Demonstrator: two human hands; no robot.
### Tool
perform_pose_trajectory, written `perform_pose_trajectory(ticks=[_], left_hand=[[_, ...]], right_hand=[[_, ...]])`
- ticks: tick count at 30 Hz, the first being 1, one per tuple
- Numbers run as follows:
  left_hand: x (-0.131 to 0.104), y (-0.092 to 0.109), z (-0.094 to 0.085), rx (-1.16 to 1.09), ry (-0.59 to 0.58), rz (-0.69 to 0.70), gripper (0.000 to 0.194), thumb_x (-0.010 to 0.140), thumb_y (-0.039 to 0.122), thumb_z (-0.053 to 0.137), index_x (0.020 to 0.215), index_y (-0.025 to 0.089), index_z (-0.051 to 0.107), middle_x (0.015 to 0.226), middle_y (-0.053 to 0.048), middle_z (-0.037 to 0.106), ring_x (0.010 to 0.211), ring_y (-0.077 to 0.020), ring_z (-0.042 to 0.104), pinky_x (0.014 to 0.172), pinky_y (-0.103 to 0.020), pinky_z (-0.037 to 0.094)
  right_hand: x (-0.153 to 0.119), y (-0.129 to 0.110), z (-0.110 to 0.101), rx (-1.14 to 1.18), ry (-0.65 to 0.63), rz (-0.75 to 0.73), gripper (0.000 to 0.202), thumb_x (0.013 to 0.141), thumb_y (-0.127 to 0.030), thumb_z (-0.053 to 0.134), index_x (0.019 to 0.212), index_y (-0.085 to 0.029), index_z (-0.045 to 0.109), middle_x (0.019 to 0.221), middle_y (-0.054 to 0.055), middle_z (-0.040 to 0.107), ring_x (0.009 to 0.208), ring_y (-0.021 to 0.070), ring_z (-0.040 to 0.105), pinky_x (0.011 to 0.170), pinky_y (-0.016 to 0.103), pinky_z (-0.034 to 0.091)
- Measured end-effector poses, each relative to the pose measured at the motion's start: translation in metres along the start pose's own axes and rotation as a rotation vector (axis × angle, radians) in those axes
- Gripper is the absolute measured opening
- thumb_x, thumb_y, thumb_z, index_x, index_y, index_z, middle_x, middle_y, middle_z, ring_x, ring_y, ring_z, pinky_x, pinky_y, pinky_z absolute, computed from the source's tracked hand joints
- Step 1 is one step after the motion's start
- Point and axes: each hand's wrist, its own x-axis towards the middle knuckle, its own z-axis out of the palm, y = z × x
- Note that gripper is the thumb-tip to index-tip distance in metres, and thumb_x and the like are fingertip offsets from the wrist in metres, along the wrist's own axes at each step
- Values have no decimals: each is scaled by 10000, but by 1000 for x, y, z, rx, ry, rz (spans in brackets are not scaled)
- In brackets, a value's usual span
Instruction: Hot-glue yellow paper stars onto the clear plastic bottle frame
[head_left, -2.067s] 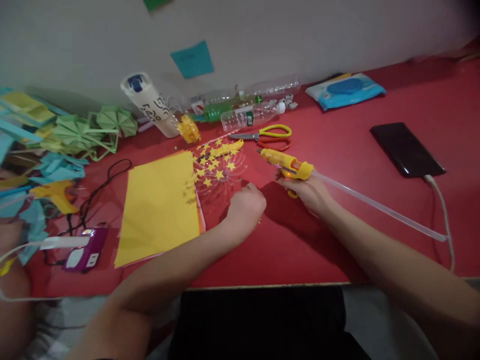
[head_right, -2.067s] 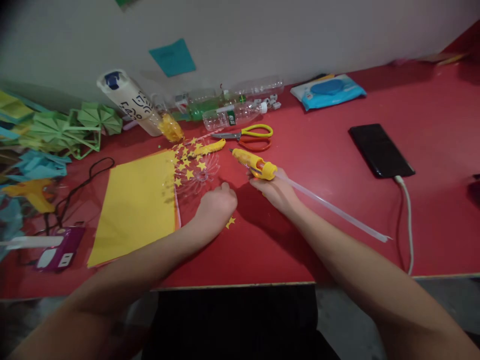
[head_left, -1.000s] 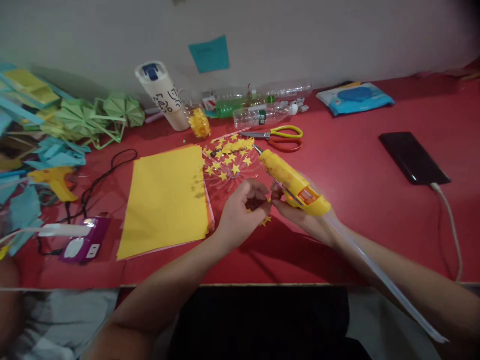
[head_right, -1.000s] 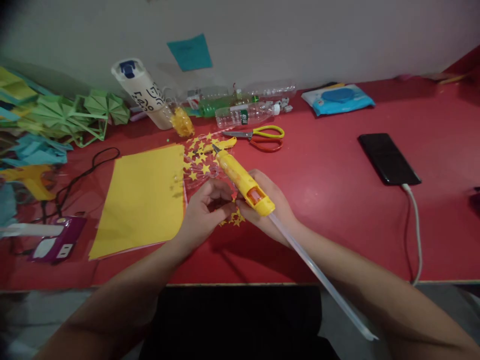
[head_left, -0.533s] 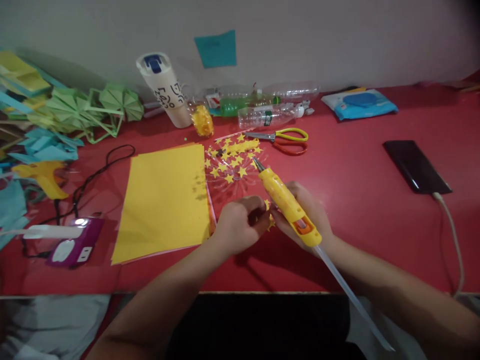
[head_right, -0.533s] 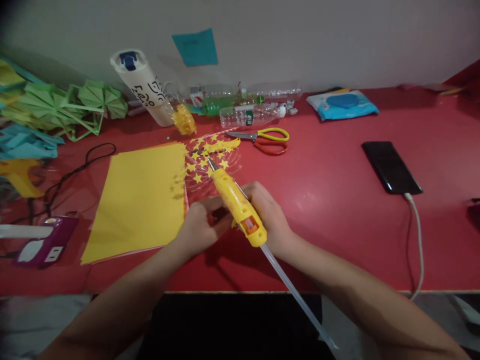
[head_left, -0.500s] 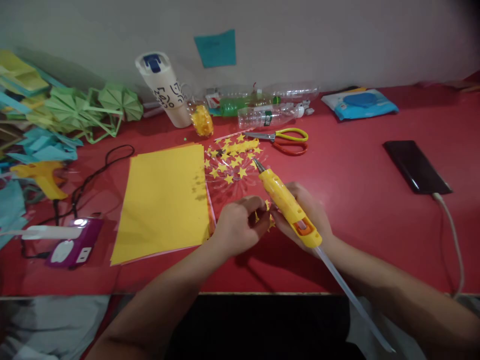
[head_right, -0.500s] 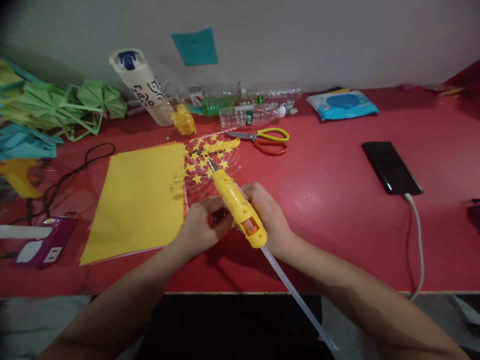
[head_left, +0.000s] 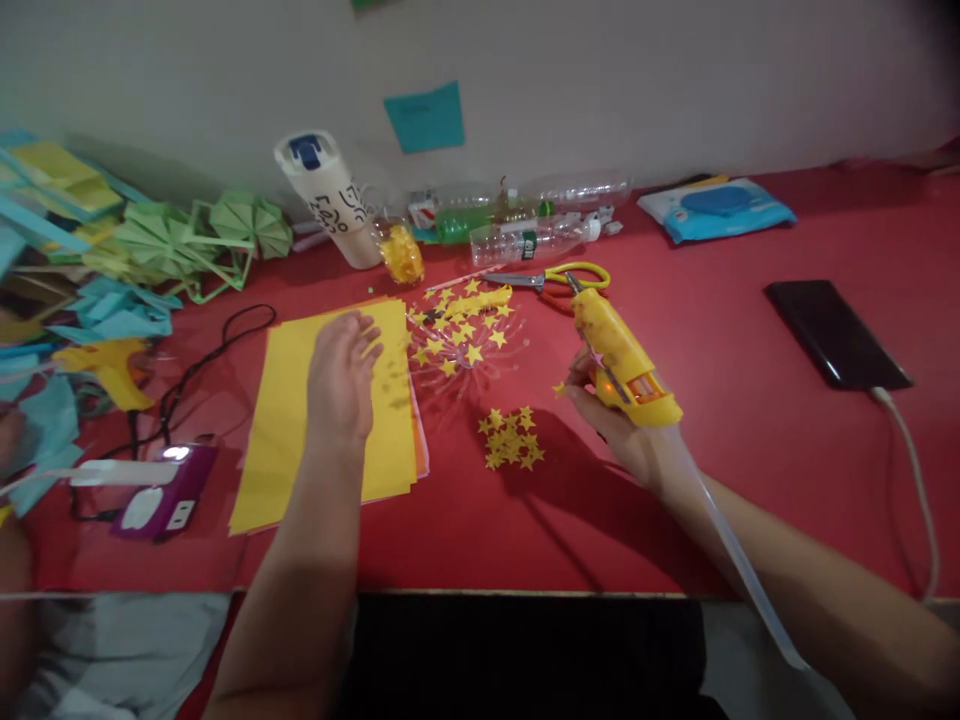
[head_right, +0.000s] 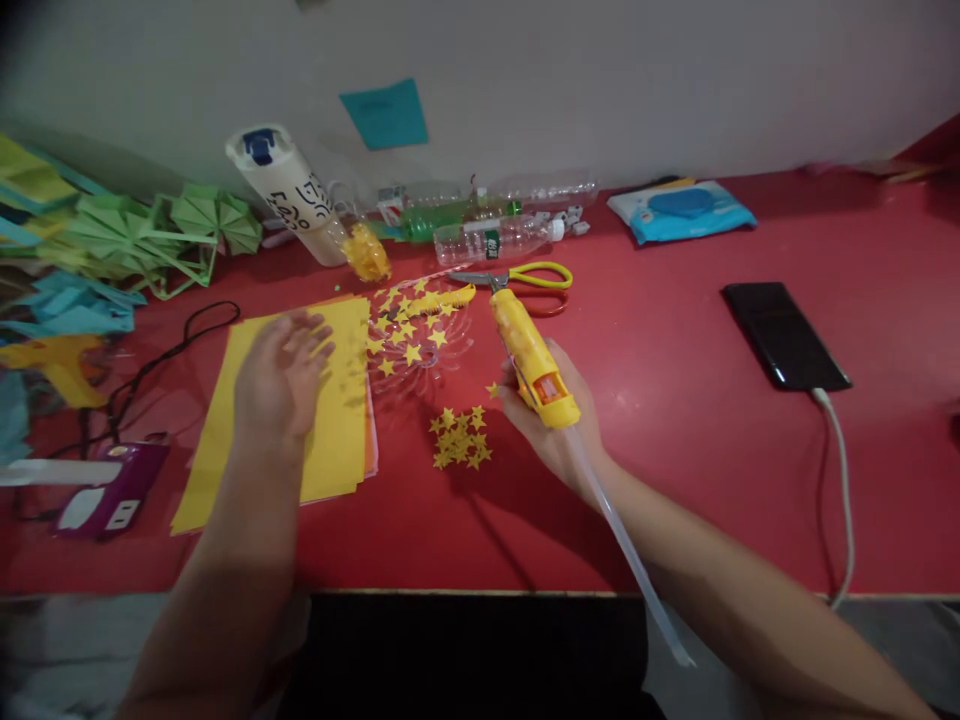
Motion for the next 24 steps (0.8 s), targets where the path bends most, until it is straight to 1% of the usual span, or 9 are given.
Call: perform_pose_trajectory(ticks=[2,3,5,7,10,12,16,19,24], left_hand=[[14,-9,-1,-55,-89,-247,331,792,500,636,909,194,594,1035,-109,645,1009,-216,625,907,-324,485],[17,-13,1,-74,-125,-323,359,801,521,624,914,183,591,1032,-124,645,1012,-230,630,905,-337,494],[19,-18,9,-92,-177,-416,351,840,509,584,927,170,592,982,-125,647,985,-239,645,868,-346,523],[17,-20,19,-123,-183,-482,293,877,463,542,913,176,588,900,-95,644,904,-220,663,792,-329,554],[12,-21,29,-172,-156,-549,210,896,396,529,862,193,571,808,-42,629,742,-168,663,659,-277,560],[10,-21,32,-173,-142,-579,176,903,353,524,841,193,562,800,-28,633,697,-151,662,619,-261,555],[7,-21,39,-176,-134,-614,145,930,274,460,894,191,573,829,-28,663,716,-148,688,634,-259,568],[4,-21,50,-192,-154,-626,163,943,279,435,947,194,574,852,-28,679,728,-150,698,634,-254,567],[2,-26,66,-149,-187,-627,176,935,289,442,986,192,580,896,-50,688,799,-175,708,711,-295,572]], right_hand=[[1,-2,-1,84,18,35,158,789,-316,635,891,-262,527,852,-1,611,765,161,624,707,333,548],[2,-3,-2,109,16,49,177,777,-327,650,888,-261,529,855,0,612,775,165,625,715,343,553],[3,-4,-3,123,5,58,200,766,-342,661,890,-258,530,864,3,618,784,171,628,725,362,563],[3,-3,-3,127,12,59,202,764,-344,663,894,-255,536,864,4,626,778,172,633,725,368,567],[3,0,-2,149,33,32,176,775,-312,662,905,-259,557,863,-2,639,773,164,643,723,350,566],[3,1,-2,162,34,5,160,784,-280,663,911,-264,566,865,-6,645,773,157,652,719,330,570],[3,4,-1,181,43,-50,146,811,-266,654,925,-262,564,863,1,648,770,160,666,706,314,583],[3,5,-2,147,40,-86,138,810,-257,657,906,-262,558,833,-5,643,730,157,657,672,312,573],[5,6,-2,99,42,-78,123,789,-239,647,871,-273,562,798,-24,630,703,155,629,659,321,544]])
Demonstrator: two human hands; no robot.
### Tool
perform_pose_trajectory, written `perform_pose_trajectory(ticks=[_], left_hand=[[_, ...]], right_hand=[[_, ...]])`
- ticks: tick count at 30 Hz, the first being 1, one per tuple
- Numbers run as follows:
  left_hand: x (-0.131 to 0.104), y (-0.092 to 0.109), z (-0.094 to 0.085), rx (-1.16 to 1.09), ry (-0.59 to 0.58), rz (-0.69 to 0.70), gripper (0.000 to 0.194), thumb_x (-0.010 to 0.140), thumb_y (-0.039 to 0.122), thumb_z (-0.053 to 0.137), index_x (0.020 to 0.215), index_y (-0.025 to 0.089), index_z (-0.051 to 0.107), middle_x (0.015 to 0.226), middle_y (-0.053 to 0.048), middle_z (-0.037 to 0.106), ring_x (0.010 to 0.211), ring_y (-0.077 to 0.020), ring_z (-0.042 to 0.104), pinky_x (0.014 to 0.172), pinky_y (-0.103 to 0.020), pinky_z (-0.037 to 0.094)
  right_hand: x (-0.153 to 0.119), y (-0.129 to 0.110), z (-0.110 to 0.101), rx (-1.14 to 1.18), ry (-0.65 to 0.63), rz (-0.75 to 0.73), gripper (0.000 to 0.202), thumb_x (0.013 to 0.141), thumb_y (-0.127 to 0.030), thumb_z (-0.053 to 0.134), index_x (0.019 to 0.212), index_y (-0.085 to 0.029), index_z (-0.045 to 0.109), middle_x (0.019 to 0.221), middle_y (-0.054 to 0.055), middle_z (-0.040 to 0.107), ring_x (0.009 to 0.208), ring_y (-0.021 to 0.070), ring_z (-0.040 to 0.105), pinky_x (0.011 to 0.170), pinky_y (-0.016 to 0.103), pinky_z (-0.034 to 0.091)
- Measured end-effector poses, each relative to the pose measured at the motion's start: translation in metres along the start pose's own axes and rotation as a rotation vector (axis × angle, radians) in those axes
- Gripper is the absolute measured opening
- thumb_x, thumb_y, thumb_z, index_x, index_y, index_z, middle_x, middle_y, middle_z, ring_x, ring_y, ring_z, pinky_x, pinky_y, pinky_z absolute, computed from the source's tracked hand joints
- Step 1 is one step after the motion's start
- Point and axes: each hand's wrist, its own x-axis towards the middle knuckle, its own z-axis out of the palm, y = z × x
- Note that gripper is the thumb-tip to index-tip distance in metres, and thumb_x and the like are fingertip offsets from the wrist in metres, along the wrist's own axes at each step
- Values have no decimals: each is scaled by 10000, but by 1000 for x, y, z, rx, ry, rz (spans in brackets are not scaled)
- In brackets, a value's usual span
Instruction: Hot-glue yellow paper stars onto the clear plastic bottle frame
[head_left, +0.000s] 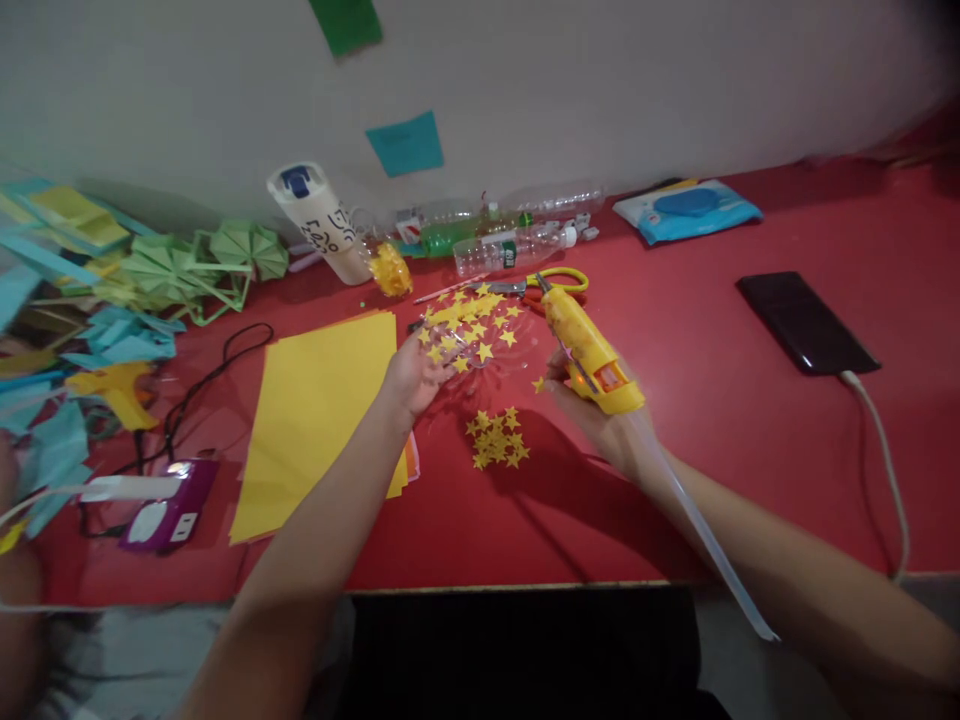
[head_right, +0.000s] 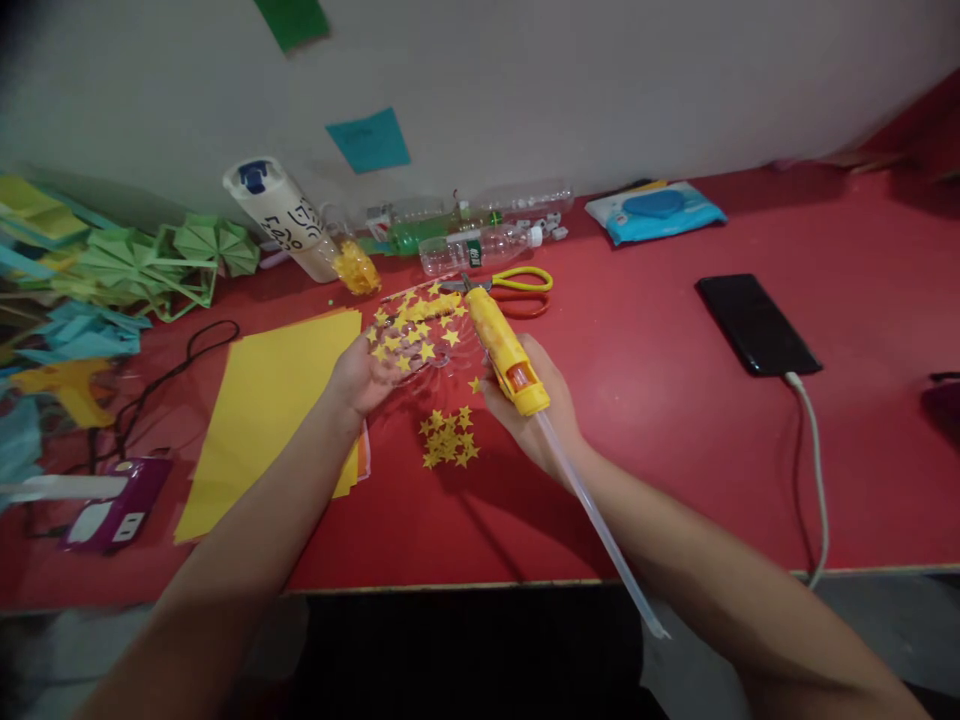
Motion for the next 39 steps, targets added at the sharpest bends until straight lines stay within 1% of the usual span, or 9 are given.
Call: perform_pose_trajectory(ticks=[8,10,12,13,14,17,20,29,39], left_hand=[[9,5,-13,46,-37,162,99,828,288,578,819,191,560,875,-53,655,817,-169,663,712,-277,545],[0,9,-19,67,51,441,89,778,242,621,821,210,551,885,-34,648,842,-144,638,713,-240,516],[-18,11,-21,119,208,918,207,698,134,668,853,229,569,861,13,627,809,-105,604,706,-196,480],[-31,10,-21,166,214,1087,213,689,112,665,852,223,584,807,26,611,740,-95,580,669,-192,461],[-44,8,-19,265,117,1114,118,736,136,638,816,214,599,719,35,593,617,-90,536,586,-200,433],[-81,-10,-7,722,-263,875,139,827,208,595,695,197,637,627,14,608,549,-104,528,544,-233,420],[-98,-32,6,866,-394,690,169,838,236,565,699,197,654,630,-3,622,584,-123,555,593,-260,442],[-89,-50,3,467,-484,266,325,791,463,640,622,189,599,535,5,551,507,-119,502,492,-250,431],[-90,-49,-2,546,-405,298,166,738,282,633,610,183,597,555,13,552,505,-94,460,496,-239,379]], right_hand=[[0,-1,0,-21,-37,38,96,779,-261,630,835,-264,552,839,-11,597,743,170,601,732,383,535],[-1,-4,1,-7,-35,48,113,772,-271,630,842,-265,542,860,-6,588,753,173,594,736,393,531],[0,-8,1,-24,-26,54,129,757,-260,623,841,-264,525,862,-8,582,748,170,586,716,377,522],[0,-11,2,-49,-23,45,131,753,-251,616,834,-262,514,851,-12,578,736,164,583,698,360,516],[1,-13,2,-83,-25,25,131,751,-242,610,825,-260,503,833,-17,574,721,157,579,680,344,509],[1,-15,2,-180,-50,-98,142,773,-234,615,811,-260,480,790,-26,573,690,148,580,638,308,500],[-3,-14,2,-233,-100,-253,145,818,-275,630,862,-264,492,852,-2,619,754,171,613,653,316,524],[-11,-25,4,-249,-272,-490,105,927,-329,544,992,-248,538,914,44,625,817,171,626,667,305,542],[-12,-25,2,-280,-276,-331,87,877,-297,630,903,-271,551,899,17,674,826,183,658,692,329,551]])
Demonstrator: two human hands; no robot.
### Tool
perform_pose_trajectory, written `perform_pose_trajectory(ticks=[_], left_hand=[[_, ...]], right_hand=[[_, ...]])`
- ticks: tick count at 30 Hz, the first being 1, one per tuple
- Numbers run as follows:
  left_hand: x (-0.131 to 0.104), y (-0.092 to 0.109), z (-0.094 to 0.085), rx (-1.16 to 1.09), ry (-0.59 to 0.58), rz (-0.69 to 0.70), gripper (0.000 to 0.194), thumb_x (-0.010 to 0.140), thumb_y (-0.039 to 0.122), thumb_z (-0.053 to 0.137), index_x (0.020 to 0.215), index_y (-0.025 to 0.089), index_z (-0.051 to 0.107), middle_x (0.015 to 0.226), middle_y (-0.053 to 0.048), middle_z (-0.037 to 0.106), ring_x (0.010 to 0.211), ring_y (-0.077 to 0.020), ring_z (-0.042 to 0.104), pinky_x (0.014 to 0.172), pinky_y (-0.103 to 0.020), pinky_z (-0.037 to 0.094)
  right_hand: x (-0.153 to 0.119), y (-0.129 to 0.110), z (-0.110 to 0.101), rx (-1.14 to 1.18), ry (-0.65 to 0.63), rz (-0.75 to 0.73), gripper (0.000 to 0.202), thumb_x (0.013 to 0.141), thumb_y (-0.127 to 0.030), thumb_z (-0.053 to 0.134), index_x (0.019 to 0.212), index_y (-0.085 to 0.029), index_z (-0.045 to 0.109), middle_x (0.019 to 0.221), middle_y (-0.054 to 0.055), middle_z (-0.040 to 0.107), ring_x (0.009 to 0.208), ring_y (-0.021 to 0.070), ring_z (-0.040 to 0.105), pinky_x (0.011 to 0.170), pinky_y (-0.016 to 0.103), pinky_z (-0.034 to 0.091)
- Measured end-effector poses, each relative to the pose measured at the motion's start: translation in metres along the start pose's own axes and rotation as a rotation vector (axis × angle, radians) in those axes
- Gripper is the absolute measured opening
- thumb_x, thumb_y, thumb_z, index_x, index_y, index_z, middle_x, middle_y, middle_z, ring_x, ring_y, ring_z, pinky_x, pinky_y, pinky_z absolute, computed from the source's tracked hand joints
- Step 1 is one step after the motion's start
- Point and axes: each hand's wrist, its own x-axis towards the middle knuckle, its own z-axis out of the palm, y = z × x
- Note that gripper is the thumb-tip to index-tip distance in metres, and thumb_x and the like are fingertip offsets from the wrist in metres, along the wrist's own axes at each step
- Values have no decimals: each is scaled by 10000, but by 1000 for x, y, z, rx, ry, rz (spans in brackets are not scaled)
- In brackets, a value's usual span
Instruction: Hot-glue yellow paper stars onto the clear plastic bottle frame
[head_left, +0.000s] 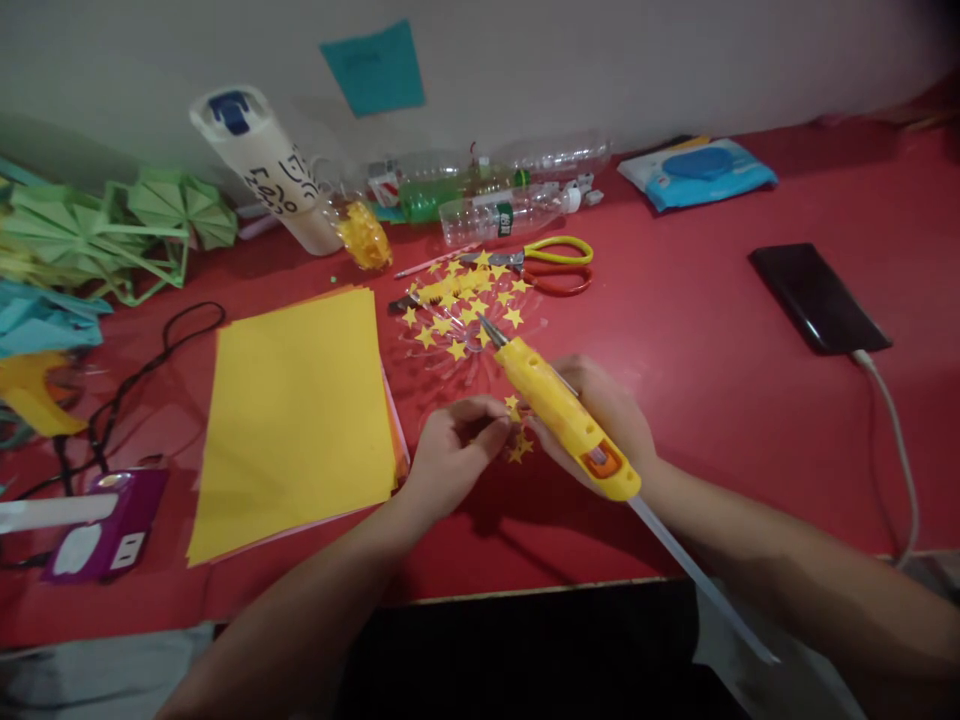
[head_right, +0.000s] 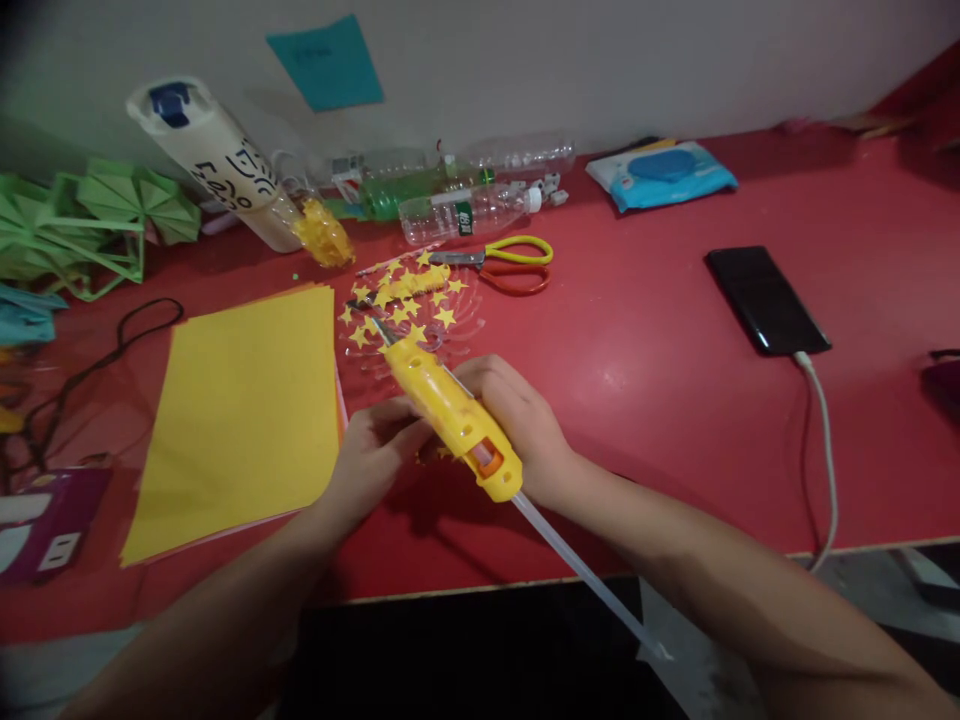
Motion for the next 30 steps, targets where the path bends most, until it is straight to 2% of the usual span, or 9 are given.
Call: perform_pose_trajectory(ticks=[4,9,12,15,17,20,23,30], left_hand=[[-1,2,4,119,-27,74,168,762,261,586,611,189,580,582,6,575,546,-107,499,524,-243,401],[-5,8,2,288,-2,226,184,777,203,543,594,197,560,574,7,586,547,-111,524,537,-249,416],[-8,12,-11,371,177,416,165,804,167,549,647,201,587,590,18,577,529,-95,507,529,-239,408],[-10,13,-25,423,410,534,126,850,181,567,742,206,628,573,36,541,488,-81,463,501,-232,378],[-10,12,-30,429,482,531,112,861,200,577,763,207,632,555,45,516,465,-77,436,475,-230,356],[-8,12,-29,409,457,479,136,861,204,571,731,207,609,527,52,479,440,-75,400,450,-229,337],[-7,14,-25,400,424,453,136,854,193,567,723,204,601,513,58,461,430,-70,385,443,-228,327],[-7,18,-23,418,416,466,152,832,159,555,691,201,597,518,55,453,438,-65,384,436,-216,319]], right_hand=[[2,-5,-2,42,-11,94,71,889,-225,588,863,-266,536,862,-1,656,784,163,649,665,302,551],[2,-4,-2,38,4,43,115,860,-175,610,887,-267,548,884,-5,663,812,156,662,692,301,570],[3,-4,-10,65,45,54,50,883,-301,607,911,-267,584,901,24,666,826,185,673,702,340,578],[6,-6,-18,154,-44,68,198,895,-450,577,840,-264,611,766,32,651,705,198,652,602,341,556],[8,-8,-20,190,-123,38,188,902,-435,567,837,-267,623,725,26,648,642,185,639,566,326,547],[9,-10,-18,178,-196,-47,130,907,-383,554,863,-280,622,705,10,653,622,175,641,560,314,549],[9,-11,-17,160,-211,-69,125,913,-379,539,877,-281,608,728,16,667,643,179,656,550,313,548],[7,-11,-17,189,-208,-7,134,899,-359,558,796,-275,568,639,-7,606,529,162,593,469,300,491]])
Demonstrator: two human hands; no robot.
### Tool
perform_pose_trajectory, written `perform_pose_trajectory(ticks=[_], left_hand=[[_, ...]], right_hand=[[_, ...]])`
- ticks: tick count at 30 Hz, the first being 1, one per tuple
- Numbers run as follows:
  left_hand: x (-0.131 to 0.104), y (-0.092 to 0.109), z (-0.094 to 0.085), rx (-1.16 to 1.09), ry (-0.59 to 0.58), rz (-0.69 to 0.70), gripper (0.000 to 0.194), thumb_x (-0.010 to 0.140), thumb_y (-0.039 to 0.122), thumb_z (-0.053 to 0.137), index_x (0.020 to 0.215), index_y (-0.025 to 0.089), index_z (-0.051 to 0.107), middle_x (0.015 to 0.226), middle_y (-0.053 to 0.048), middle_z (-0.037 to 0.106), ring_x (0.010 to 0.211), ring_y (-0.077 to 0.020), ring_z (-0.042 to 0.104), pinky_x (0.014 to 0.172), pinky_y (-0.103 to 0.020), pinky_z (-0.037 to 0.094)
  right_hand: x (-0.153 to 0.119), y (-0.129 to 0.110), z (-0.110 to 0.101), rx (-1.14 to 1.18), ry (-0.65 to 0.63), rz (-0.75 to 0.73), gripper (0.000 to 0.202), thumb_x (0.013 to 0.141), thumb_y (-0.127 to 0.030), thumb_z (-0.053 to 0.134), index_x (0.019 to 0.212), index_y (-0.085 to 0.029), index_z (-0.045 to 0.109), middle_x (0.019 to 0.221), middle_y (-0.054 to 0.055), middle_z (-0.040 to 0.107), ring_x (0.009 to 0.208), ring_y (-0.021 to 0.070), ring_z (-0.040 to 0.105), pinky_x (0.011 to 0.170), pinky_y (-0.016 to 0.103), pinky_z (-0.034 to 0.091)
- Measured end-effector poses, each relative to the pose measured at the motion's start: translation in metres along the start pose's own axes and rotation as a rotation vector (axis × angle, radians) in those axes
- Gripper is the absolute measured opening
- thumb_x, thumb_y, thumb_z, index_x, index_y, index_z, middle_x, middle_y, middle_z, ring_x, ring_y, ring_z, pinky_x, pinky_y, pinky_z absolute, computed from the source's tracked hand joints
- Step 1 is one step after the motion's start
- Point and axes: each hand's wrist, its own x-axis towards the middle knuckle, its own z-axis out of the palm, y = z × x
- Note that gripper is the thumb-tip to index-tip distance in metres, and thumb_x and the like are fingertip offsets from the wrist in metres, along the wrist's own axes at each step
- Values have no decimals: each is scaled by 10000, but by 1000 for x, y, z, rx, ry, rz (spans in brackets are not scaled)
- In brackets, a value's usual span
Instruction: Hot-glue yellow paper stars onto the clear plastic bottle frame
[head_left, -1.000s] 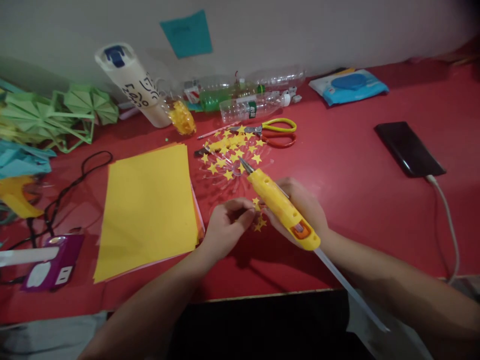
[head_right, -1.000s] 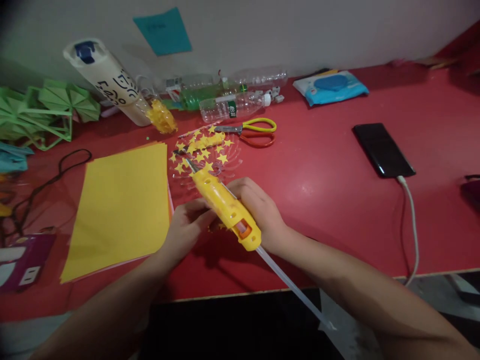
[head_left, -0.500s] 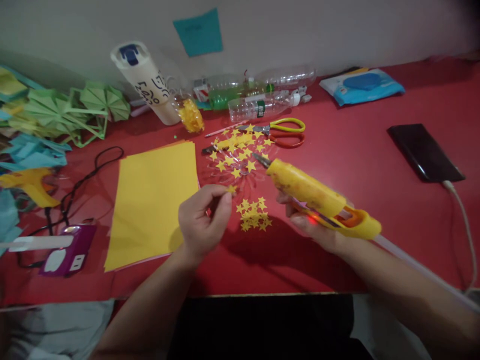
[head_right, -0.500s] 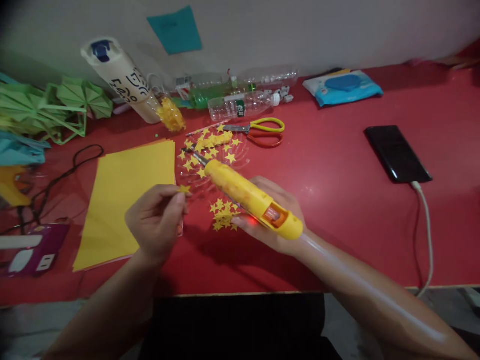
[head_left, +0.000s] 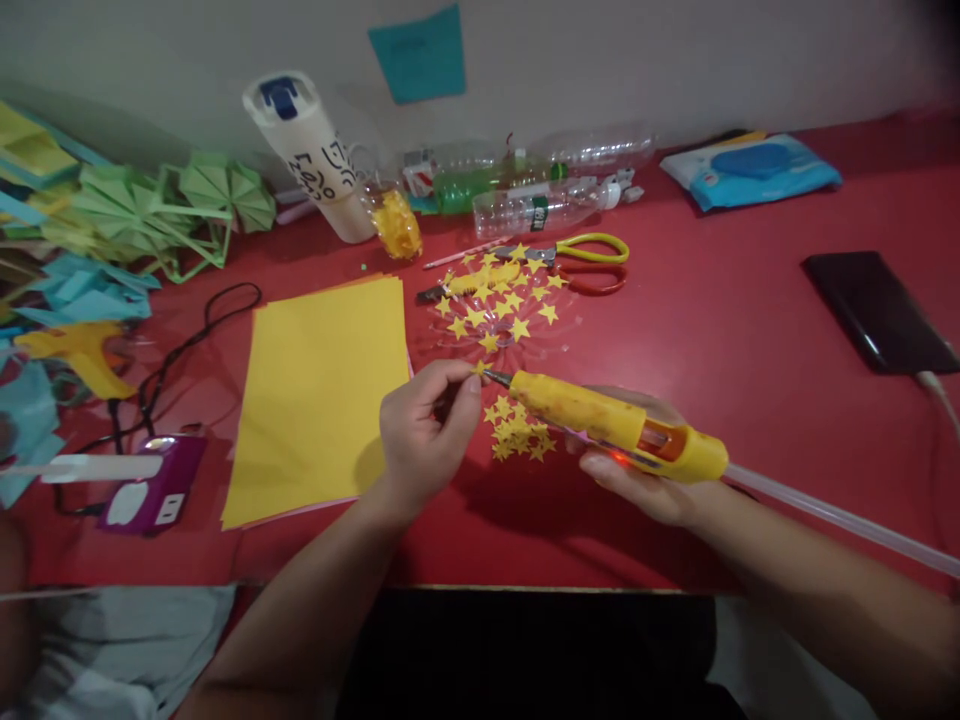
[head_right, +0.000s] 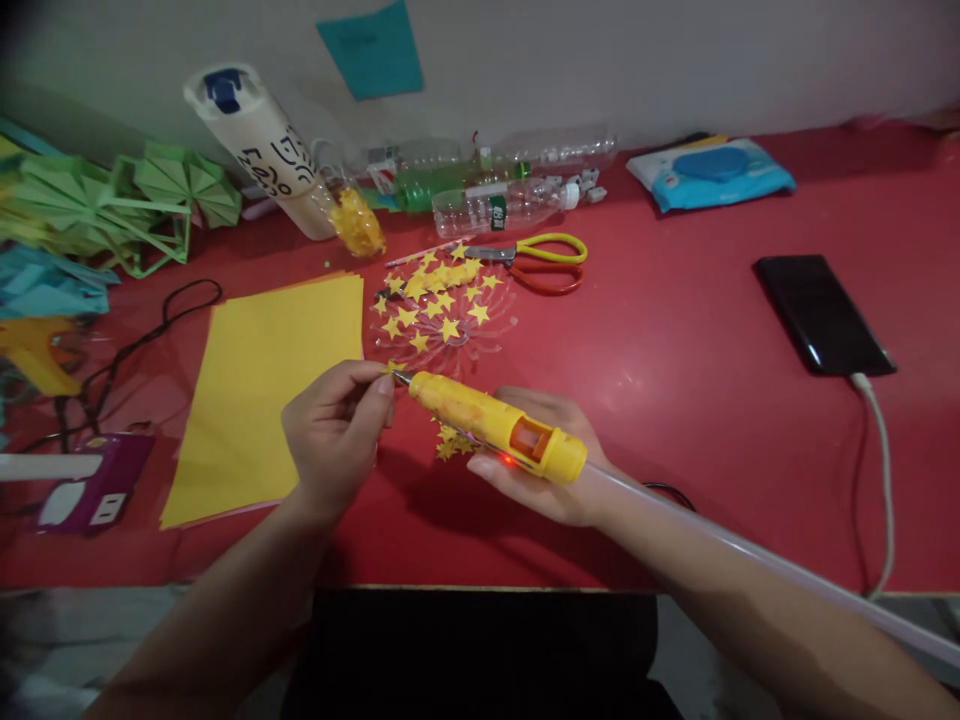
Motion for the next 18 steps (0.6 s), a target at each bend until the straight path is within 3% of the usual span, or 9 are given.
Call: perform_pose_trajectory(ticks=[11,18], left_hand=[[0,0,1,-5,-8,8,147,823,144,550,698,200,603,526,57,458,438,-62,392,437,-207,322],[1,-3,1,15,4,56,153,828,132,545,694,190,592,518,61,455,429,-56,397,429,-190,333]], right_hand=[[-1,5,1,92,-11,65,119,887,-372,585,817,-287,631,671,-7,621,562,172,600,514,328,519],[-1,4,2,88,-5,47,33,865,-292,611,839,-288,630,680,-18,620,585,161,614,527,295,516]])
